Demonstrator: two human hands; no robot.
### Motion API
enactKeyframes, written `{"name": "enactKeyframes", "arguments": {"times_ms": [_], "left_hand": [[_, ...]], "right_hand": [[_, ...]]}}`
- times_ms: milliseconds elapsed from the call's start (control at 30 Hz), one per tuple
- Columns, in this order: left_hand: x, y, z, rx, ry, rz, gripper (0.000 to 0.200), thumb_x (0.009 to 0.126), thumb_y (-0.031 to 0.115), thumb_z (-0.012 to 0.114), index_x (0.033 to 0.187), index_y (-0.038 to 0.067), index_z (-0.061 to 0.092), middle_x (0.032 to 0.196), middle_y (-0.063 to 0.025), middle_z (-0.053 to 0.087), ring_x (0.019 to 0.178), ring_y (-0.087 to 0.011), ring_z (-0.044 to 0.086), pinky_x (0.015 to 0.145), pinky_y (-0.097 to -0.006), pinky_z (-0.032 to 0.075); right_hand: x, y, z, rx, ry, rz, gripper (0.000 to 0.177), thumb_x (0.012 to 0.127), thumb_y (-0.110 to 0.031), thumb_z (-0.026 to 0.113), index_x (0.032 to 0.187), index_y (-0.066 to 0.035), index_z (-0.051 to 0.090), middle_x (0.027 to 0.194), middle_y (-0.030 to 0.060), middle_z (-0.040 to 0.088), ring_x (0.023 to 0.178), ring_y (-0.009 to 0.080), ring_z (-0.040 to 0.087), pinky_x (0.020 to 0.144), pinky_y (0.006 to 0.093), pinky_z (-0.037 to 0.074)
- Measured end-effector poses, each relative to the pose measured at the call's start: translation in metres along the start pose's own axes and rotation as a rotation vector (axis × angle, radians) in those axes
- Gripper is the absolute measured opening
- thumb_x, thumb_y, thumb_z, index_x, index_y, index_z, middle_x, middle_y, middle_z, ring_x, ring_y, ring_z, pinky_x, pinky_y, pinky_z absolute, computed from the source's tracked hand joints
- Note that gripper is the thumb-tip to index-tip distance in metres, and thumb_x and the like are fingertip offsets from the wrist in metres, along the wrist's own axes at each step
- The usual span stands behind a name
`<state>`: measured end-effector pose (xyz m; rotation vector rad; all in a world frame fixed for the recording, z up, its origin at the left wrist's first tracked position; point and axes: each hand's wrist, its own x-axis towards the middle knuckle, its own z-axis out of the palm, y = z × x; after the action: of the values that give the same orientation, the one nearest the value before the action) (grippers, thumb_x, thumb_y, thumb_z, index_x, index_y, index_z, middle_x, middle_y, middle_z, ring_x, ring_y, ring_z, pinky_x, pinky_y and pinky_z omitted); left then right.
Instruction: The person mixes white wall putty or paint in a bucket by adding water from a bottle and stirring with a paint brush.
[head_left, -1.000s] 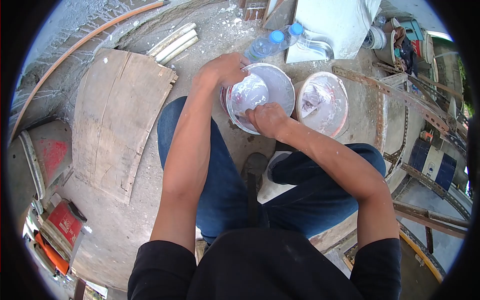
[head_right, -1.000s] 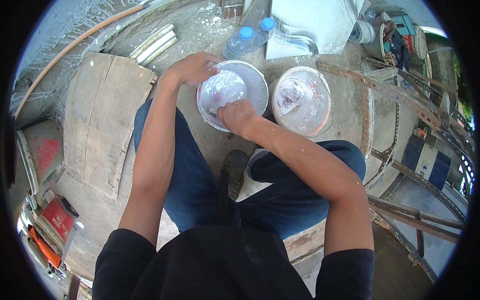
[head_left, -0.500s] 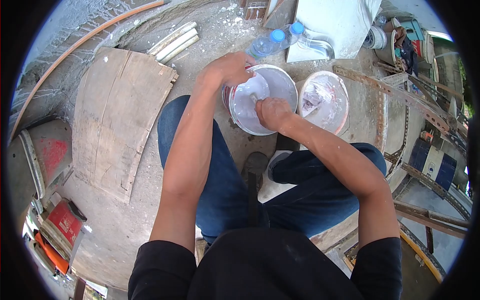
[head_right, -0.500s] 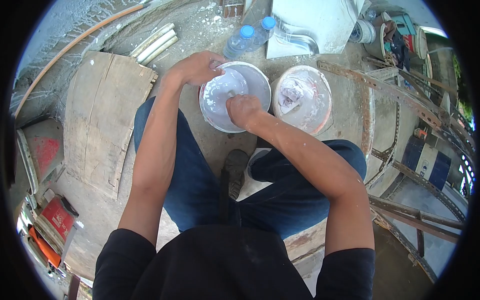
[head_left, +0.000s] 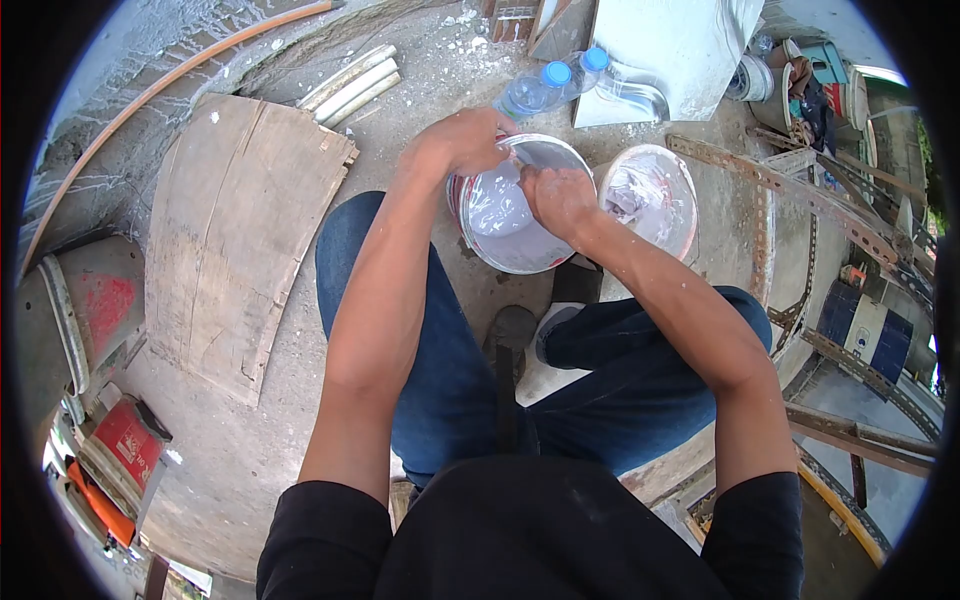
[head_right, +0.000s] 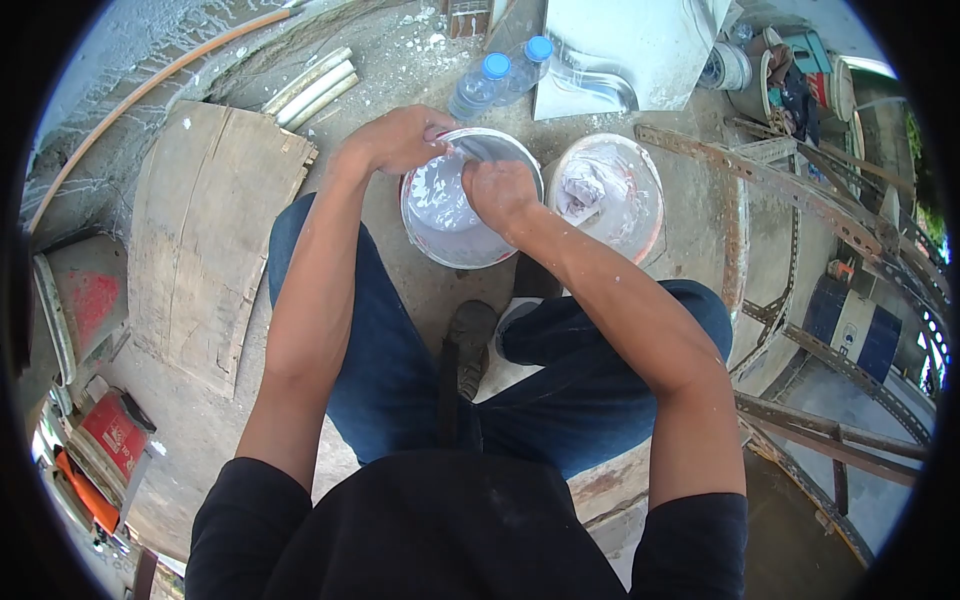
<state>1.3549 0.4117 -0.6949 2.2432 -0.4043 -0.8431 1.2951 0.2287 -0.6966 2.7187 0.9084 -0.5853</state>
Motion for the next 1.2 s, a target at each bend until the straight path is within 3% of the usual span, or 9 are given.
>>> {"name": "enactKeyframes", "arguments": {"times_ms": [100, 133, 367, 533, 633, 700, 800, 933, 1200], "left_hand": [[0.002, -0.002, 0.002, -0.017, 0.004, 0.015, 0.036, 0.086, 0.024, 0.064, 0.121, 0.012, 0.063, 0.112, -0.0183, 0.065, 0.104, -0.0329, 0.063, 0.09, -0.0386, 0.048], [0.002, -0.003, 0.002, -0.025, 0.005, 0.018, 0.036, 0.087, 0.023, 0.064, 0.121, 0.012, 0.063, 0.112, -0.0184, 0.065, 0.104, -0.033, 0.063, 0.09, -0.0386, 0.048], [0.006, -0.013, 0.007, -0.026, 0.04, 0.014, 0.035, 0.087, 0.025, 0.063, 0.122, 0.019, 0.064, 0.103, -0.0171, 0.067, 0.095, -0.0304, 0.064, 0.084, -0.0369, 0.049], [-0.003, 0.006, -0.001, -0.016, -0.007, -0.031, 0.036, 0.086, 0.025, 0.065, 0.12, 0.013, 0.064, 0.114, -0.0198, 0.064, 0.106, -0.0332, 0.062, 0.092, -0.0387, 0.048], [0.001, 0.001, 0.006, -0.021, 0.052, 0.024, 0.034, 0.086, 0.023, 0.064, 0.12, 0.019, 0.065, 0.099, -0.0156, 0.067, 0.09, -0.0279, 0.063, 0.08, -0.0363, 0.049], [0.003, 0.0, 0.007, -0.026, 0.033, 0.016, 0.035, 0.086, 0.023, 0.065, 0.12, 0.016, 0.064, 0.109, -0.0179, 0.066, 0.101, -0.0313, 0.062, 0.088, -0.0381, 0.048], [0.001, 0.005, 0.005, -0.038, 0.019, -0.007, 0.035, 0.085, 0.023, 0.066, 0.12, 0.014, 0.064, 0.114, -0.0189, 0.065, 0.107, -0.033, 0.061, 0.092, -0.0389, 0.047], [0.001, 0.005, 0.006, -0.052, 0.05, -0.013, 0.034, 0.087, 0.02, 0.064, 0.12, 0.016, 0.065, 0.105, -0.0174, 0.067, 0.094, -0.029, 0.064, 0.084, -0.0369, 0.049], [0.002, 0.001, 0.006, -0.044, 0.03, 0.009, 0.035, 0.085, 0.021, 0.065, 0.12, 0.015, 0.064, 0.111, -0.0187, 0.065, 0.104, -0.0325, 0.062, 0.091, -0.0388, 0.048]], "right_hand": [[-0.001, -0.013, 0.022, 0.043, -0.029, -0.077, 0.026, 0.092, -0.02, 0.045, 0.108, -0.004, 0.058, 0.074, 0.01, 0.066, 0.068, 0.024, 0.067, 0.06, 0.037, 0.052], [-0.005, -0.017, 0.028, 0.025, 0.096, -0.163, 0.026, 0.09, -0.02, 0.048, 0.108, -0.004, 0.059, 0.068, 0.0087, 0.065, 0.062, 0.023, 0.066, 0.056, 0.0355, 0.051], [-0.015, -0.034, 0.015, 0.03, -0.077, -0.298, 0.018, 0.087, -0.015, 0.049, 0.099, -0.009, 0.062, 0.079, 0.0092, 0.069, 0.078, 0.0236, 0.07, 0.067, 0.0357, 0.052], [0.0, -0.014, -0.002, 0.053, -0.01, -0.126, 0.019, 0.086, -0.013, 0.052, 0.1, -0.009, 0.063, 0.083, 0.0089, 0.07, 0.079, 0.0229, 0.07, 0.067, 0.0348, 0.053], [0.0, -0.008, -0.007, -0.016, -0.007, 0.013, 0.019, 0.086, -0.011, 0.054, 0.102, -0.009, 0.064, 0.086, 0.0081, 0.071, 0.081, 0.0209, 0.071, 0.066, 0.0327, 0.053], [0.0, -0.008, -0.01, -0.062, -0.059, 0.079, 0.02, 0.086, -0.011, 0.055, 0.103, -0.009, 0.064, 0.088, 0.0077, 0.072, 0.082, 0.0199, 0.07, 0.065, 0.0316, 0.053], [-0.002, -0.014, -0.01, -0.105, -0.278, 0.029, 0.03, 0.088, -0.017, 0.051, 0.114, -0.004, 0.058, 0.094, 0.0107, 0.068, 0.088, 0.0233, 0.068, 0.07, 0.0347, 0.052], [-0.019, -0.027, 0.005, -0.034, -0.253, -0.056, 0.02, 0.089, -0.015, 0.052, 0.103, -0.01, 0.065, 0.099, 0.0097, 0.07, 0.092, 0.0226, 0.069, 0.077, 0.034, 0.052], [-0.006, -0.025, 0.003, 0.268, -0.234, -0.026, 0.023, 0.09, -0.019, 0.047, 0.105, -0.008, 0.062, 0.098, 0.0166, 0.067, 0.094, 0.0307, 0.067, 0.082, 0.0411, 0.051]]}}
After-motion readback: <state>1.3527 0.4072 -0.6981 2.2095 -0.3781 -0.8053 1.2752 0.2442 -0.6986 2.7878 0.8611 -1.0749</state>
